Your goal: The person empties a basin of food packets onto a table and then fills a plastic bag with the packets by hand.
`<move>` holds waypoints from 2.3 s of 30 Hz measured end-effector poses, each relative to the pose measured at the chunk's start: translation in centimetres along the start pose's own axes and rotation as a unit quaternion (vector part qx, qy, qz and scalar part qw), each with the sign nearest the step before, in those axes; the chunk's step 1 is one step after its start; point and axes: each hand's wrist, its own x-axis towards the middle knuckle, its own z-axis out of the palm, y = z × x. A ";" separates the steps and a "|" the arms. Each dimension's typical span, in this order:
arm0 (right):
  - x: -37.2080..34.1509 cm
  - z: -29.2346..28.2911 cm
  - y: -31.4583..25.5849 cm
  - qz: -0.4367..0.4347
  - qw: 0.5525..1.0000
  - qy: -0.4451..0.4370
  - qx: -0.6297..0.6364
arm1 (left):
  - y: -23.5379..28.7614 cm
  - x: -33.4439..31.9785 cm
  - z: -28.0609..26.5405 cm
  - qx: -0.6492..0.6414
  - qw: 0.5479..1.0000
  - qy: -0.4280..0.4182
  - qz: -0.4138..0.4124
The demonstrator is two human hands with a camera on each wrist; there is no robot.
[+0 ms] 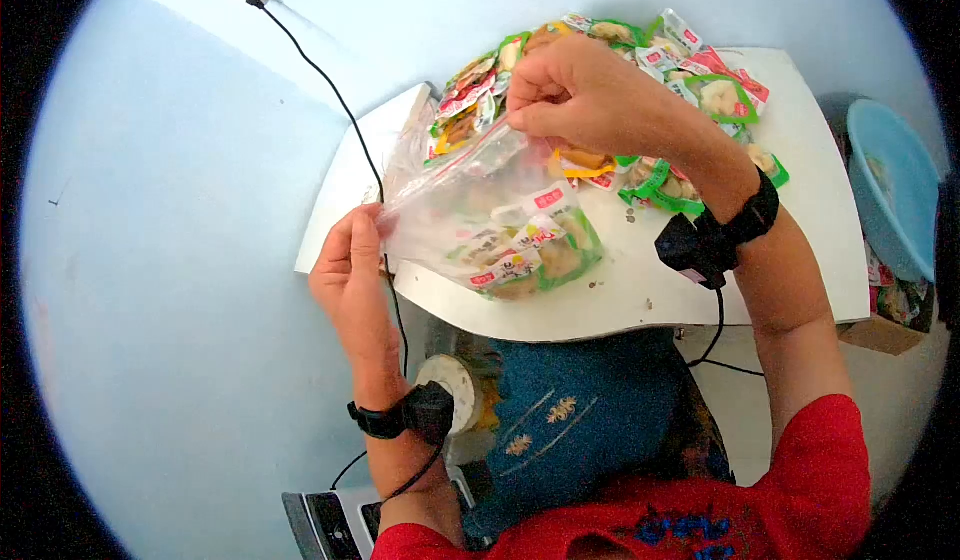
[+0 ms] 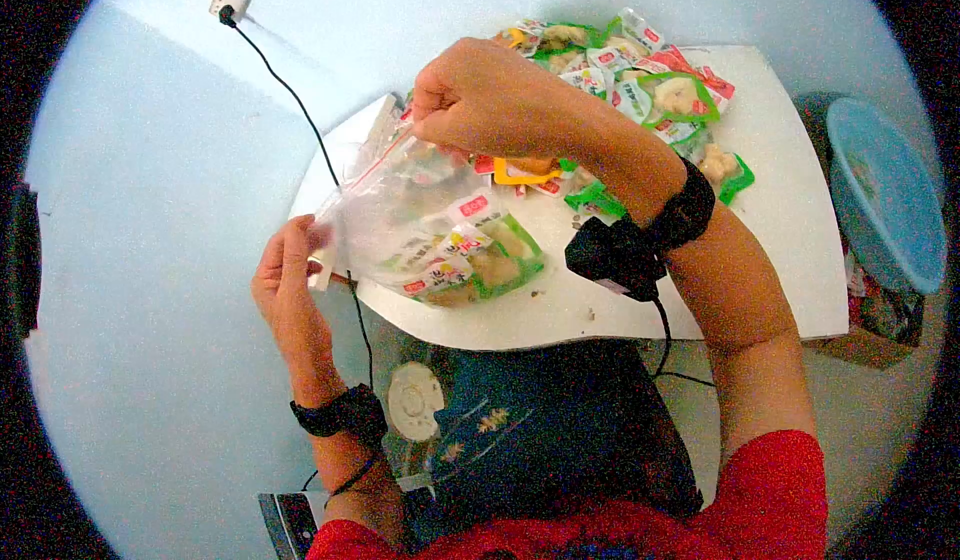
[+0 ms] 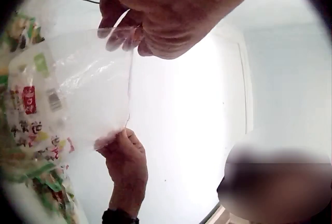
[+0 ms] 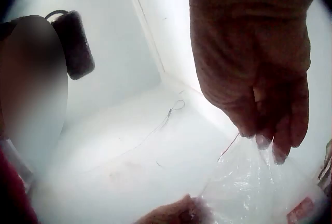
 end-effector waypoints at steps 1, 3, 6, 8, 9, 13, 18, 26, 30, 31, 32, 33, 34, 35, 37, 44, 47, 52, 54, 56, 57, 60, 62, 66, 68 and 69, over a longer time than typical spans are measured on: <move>0.0 0.0 0.0 0.003 1.000 -0.004 0.017 | 0.4 0.1 -0.1 0.053 0.997 -0.013 0.052; -0.2 -0.1 -0.2 0.012 0.999 -0.012 0.050 | 1.3 0.3 -0.1 0.160 0.974 -0.041 0.152; -0.2 -0.2 -0.2 -0.010 1.000 -0.010 0.017 | 3.7 0.7 1.4 0.278 0.922 -0.100 0.250; -0.2 -0.1 -0.4 -0.021 1.000 -0.008 0.011 | 4.2 1.4 2.2 0.281 0.919 -0.146 0.236; -0.4 -0.2 -0.6 -0.022 1.000 -0.005 0.012 | 4.4 1.8 2.5 0.283 0.916 -0.169 0.229; -0.5 -0.9 -0.4 -0.010 0.999 -0.022 0.027 | 4.8 2.7 3.6 0.275 0.917 -0.206 0.201; 0.1 -0.9 0.4 -0.039 0.999 -0.034 0.011 | 4.7 3.0 3.7 0.262 0.926 -0.197 0.186; 0.0 1.1 0.1 -0.067 0.996 -0.023 0.055 | 4.7 2.5 3.8 0.240 0.936 -0.204 0.157; -0.2 1.3 -0.3 -0.059 0.997 -0.003 0.053 | 5.2 2.4 3.8 0.244 0.936 -0.209 0.144; -0.2 1.3 -0.3 -0.061 0.997 0.000 0.054 | 5.2 2.4 3.7 0.246 0.936 -0.211 0.141; -0.1 1.4 -0.2 -0.055 0.997 -0.001 0.058 | 5.2 2.6 3.7 0.247 0.935 -0.213 0.138; -0.1 1.4 -0.1 -0.050 0.997 -0.002 0.062 | 5.1 2.6 3.6 0.248 0.935 -0.214 0.135; 0.0 1.5 0.0 -0.043 0.997 -0.004 0.066 | 5.1 2.6 3.7 0.251 0.935 -0.208 0.139; 0.1 1.6 0.2 -0.048 0.996 0.000 0.081 | 5.2 2.6 3.8 0.254 0.935 -0.203 0.143; 0.1 1.7 0.5 -0.057 0.992 0.006 0.112 | 5.3 2.4 3.9 0.259 0.933 -0.201 0.152; 0.1 2.2 0.2 -0.059 0.993 0.005 0.099 | 5.4 2.7 3.6 0.243 0.930 -0.233 0.144; 0.2 1.7 -0.1 -0.064 0.995 0.014 0.070 | 5.5 3.1 2.6 0.265 0.924 -0.238 0.138; 0.2 1.5 0.2 -0.063 0.997 0.024 0.041 | 4.0 3.6 -1.3 0.238 0.942 -0.232 0.049; 0.1 1.8 0.1 -0.070 0.996 0.028 0.052 | 4.1 3.5 -2.2 0.192 0.953 -0.236 0.011; 0.2 2.0 0.0 -0.075 0.995 0.029 0.060 | 4.1 3.9 -3.3 0.185 0.955 -0.231 -0.011; 0.2 2.0 0.0 -0.075 0.995 0.031 0.060 | 3.9 4.1 -3.9 0.182 0.955 -0.233 -0.017; 0.1 1.8 -0.2 -0.059 0.995 0.028 0.069 | 4.2 4.4 -4.0 0.202 0.956 -0.212 -0.004; 0.1 1.8 -0.3 -0.056 0.996 0.027 0.061 | 5.4 3.5 -3.0 0.252 0.955 -0.153 0.044; -0.1 2.1 -0.6 -0.053 0.997 0.020 0.055 | 6.7 2.3 0.5 0.274 0.915 -0.186 0.230; -0.1 2.2 -1.0 -0.048 0.997 0.014 0.063 | 6.3 1.8 2.1 0.283 0.915 -0.184 0.220; -0.2 2.1 -1.1 -0.046 0.997 0.008 0.063 | 6.2 1.6 2.5 0.286 0.916 -0.183 0.215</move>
